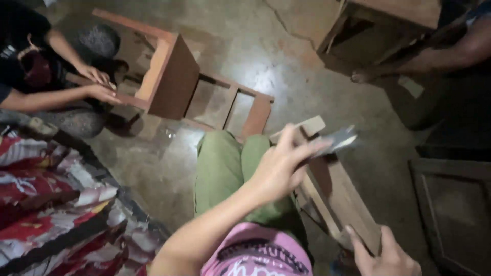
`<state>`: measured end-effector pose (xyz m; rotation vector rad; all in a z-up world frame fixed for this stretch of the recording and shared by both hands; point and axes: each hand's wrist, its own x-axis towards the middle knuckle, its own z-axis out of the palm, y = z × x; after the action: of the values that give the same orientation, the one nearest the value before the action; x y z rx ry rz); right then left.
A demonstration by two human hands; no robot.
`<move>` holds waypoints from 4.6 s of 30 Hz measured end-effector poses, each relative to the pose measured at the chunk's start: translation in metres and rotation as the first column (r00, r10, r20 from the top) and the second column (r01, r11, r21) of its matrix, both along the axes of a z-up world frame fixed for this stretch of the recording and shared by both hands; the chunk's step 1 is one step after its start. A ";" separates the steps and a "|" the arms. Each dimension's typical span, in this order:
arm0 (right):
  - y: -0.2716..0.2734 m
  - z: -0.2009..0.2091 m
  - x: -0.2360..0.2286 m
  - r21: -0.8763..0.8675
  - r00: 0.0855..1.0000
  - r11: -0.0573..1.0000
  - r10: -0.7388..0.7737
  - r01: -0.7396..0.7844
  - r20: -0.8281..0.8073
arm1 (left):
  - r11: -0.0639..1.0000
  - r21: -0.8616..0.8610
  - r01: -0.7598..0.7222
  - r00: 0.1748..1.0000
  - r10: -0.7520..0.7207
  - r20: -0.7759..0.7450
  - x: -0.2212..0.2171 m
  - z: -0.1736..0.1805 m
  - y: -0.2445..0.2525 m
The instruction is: The person sands a wooden frame using a sanding block. They hold the frame with one hand and rub the sanding block along its edges and surfaces. Other people in the room are also sanding wooden furniture.
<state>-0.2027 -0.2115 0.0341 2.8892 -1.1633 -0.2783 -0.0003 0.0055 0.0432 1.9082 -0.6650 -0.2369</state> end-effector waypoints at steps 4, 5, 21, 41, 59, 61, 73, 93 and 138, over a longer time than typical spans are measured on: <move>-0.010 -0.023 -0.015 -0.206 0.903 0.942 0.317 -0.264 0.292 | 0.992 0.122 0.003 1.000 -0.002 -0.011 -0.003 -0.001 0.001; -0.013 -0.028 -0.016 -0.240 0.895 0.934 0.330 -0.264 0.301 | 0.985 0.172 0.015 1.000 -0.016 0.005 -0.010 -0.002 0.009; -0.028 -0.031 -0.014 -0.144 0.921 0.956 0.286 -0.256 0.263 | 0.969 -0.154 -0.191 0.948 0.223 0.227 -0.023 -0.012 0.062; 0.005 0.017 0.026 0.110 0.996 0.990 -0.085 0.085 -0.002 | 0.877 0.322 -0.358 0.738 0.054 0.673 -0.013 -0.020 0.008; 0.003 -0.007 0.016 0.250 0.984 0.964 -0.129 0.095 0.121 | 0.808 0.423 -0.410 0.727 0.010 0.687 -0.013 -0.026 -0.003; 0.004 0.003 0.018 0.169 0.992 0.985 0.002 -0.024 0.129 | 0.848 0.455 -0.272 0.873 0.018 0.488 0.005 -0.017 -0.013; -0.011 -0.021 0.011 -0.206 0.978 0.961 0.199 -0.183 0.061 | 0.809 0.439 -0.390 0.765 0.019 0.644 -0.005 -0.023 -0.014; -0.013 -0.016 0.020 0.094 0.966 0.980 0.152 -0.175 0.210 | 0.844 0.412 -0.343 0.851 0.094 0.516 0.006 -0.031 -0.027; 0.022 0.052 0.039 -0.378 0.430 0.747 0.638 -0.547 0.639 | 0.998 0.065 0.015 0.710 -0.057 0.702 0.001 0.028 0.005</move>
<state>-0.1636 -0.1895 0.0864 3.0894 0.0077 1.0454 0.0009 0.0105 0.0716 2.0244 -1.2136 0.5016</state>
